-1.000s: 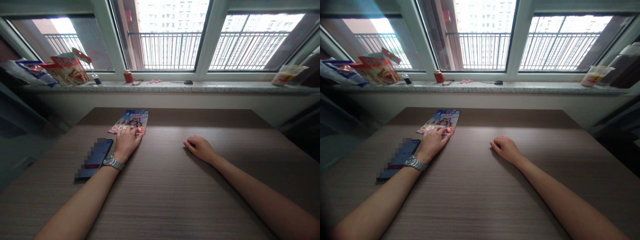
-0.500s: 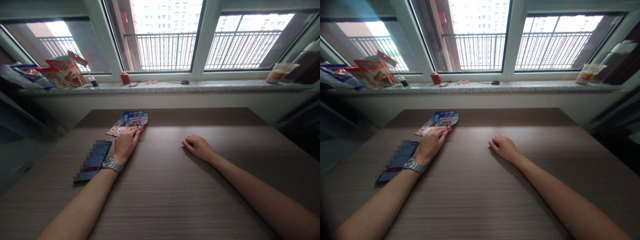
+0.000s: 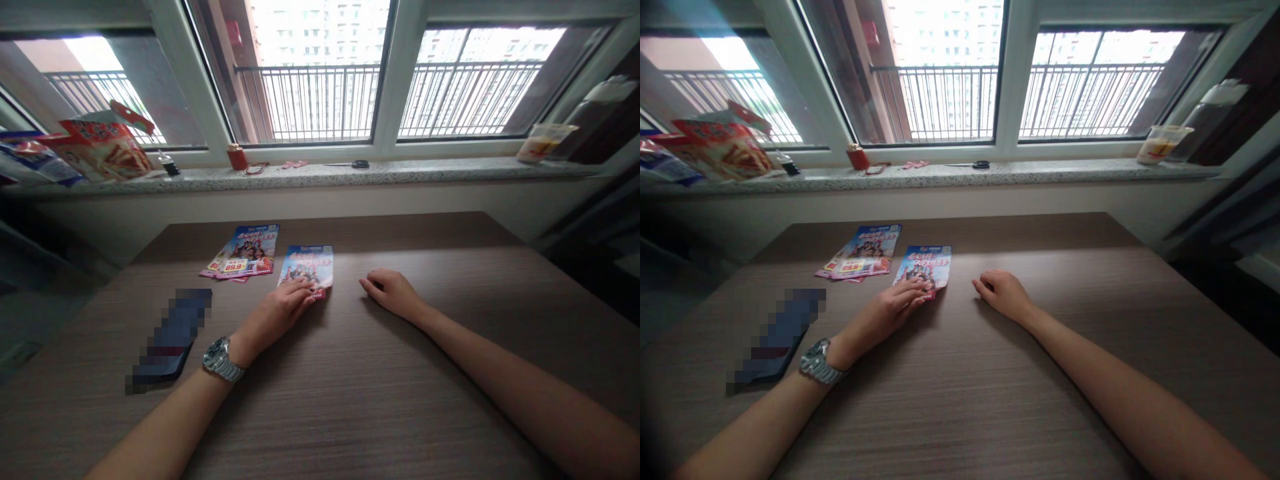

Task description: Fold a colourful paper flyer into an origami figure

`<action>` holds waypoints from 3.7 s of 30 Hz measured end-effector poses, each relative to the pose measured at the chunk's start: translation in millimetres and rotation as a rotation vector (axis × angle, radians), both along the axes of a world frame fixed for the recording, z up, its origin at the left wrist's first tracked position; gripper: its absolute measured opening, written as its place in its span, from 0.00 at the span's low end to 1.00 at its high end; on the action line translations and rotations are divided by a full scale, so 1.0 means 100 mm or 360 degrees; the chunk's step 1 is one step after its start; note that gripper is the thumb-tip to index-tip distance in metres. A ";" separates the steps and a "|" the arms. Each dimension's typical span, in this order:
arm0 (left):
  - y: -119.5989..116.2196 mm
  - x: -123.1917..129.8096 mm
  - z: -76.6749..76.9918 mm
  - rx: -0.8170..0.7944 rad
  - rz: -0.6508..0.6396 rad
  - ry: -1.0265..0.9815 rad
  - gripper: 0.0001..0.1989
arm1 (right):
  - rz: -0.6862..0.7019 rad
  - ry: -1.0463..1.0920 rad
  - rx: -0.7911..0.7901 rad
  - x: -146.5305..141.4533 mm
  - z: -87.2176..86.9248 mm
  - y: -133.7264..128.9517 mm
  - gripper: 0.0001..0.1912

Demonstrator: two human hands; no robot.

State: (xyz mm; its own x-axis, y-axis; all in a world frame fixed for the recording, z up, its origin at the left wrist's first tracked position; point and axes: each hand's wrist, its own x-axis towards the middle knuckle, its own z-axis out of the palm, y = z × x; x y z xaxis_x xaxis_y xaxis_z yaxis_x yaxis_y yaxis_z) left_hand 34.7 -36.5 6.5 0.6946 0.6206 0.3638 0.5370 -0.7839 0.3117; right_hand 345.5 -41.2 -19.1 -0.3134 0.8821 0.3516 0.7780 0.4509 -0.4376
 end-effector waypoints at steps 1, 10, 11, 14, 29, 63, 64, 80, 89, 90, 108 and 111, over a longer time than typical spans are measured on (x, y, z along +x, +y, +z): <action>-0.04 0.04 -0.01 -0.0084 -0.0100 0.0070 0.17 | -0.0025 0.0025 0.0003 0.00 0.01 0.00 0.23; -0.28 0.24 0.07 -0.0097 -0.0268 0.0304 0.22 | -0.0055 0.0175 0.0117 -0.03 0.13 -0.08 0.15; -0.29 0.25 0.07 -0.0087 -0.0277 0.0310 0.22 | -0.0001 0.0174 0.0140 -0.04 0.12 -0.08 0.13; -0.32 0.28 0.09 -0.0053 -0.0307 0.0325 0.22 | 0.0135 0.0070 0.0170 -0.07 0.06 -0.09 0.19; -0.18 0.29 0.00 0.0011 0.0150 0.0085 0.21 | 0.0441 -0.0184 -0.0031 -0.06 0.02 -0.14 0.26; -0.05 0.27 -0.15 -0.0010 0.0421 0.0215 0.30 | 0.0224 -0.0226 0.0031 -0.19 0.02 -0.08 0.28; -0.05 0.27 -0.15 -0.0009 0.0423 0.0212 0.31 | 0.0212 -0.0243 0.0027 -0.19 0.01 -0.08 0.29; -0.06 0.30 -0.16 -0.0046 0.0431 0.0457 0.37 | 0.0123 -0.0607 -0.0114 -0.18 -0.03 -0.07 0.37; -0.06 0.29 -0.16 -0.0083 0.0447 0.0441 0.37 | -0.0037 -0.0591 -0.0120 -0.19 -0.05 -0.09 0.40; -0.06 0.28 -0.16 -0.0084 0.0445 0.0430 0.37 | -0.0037 -0.0583 -0.0112 -0.19 -0.06 -0.09 0.40; -0.06 0.26 -0.14 -0.0010 0.0339 0.0306 0.33 | 0.0490 -0.0468 -0.0050 -0.13 0.05 -0.14 0.32; -0.09 0.28 -0.10 0.0031 0.0350 0.0190 0.28 | 0.0354 -0.0473 -0.0060 -0.14 0.03 -0.14 0.31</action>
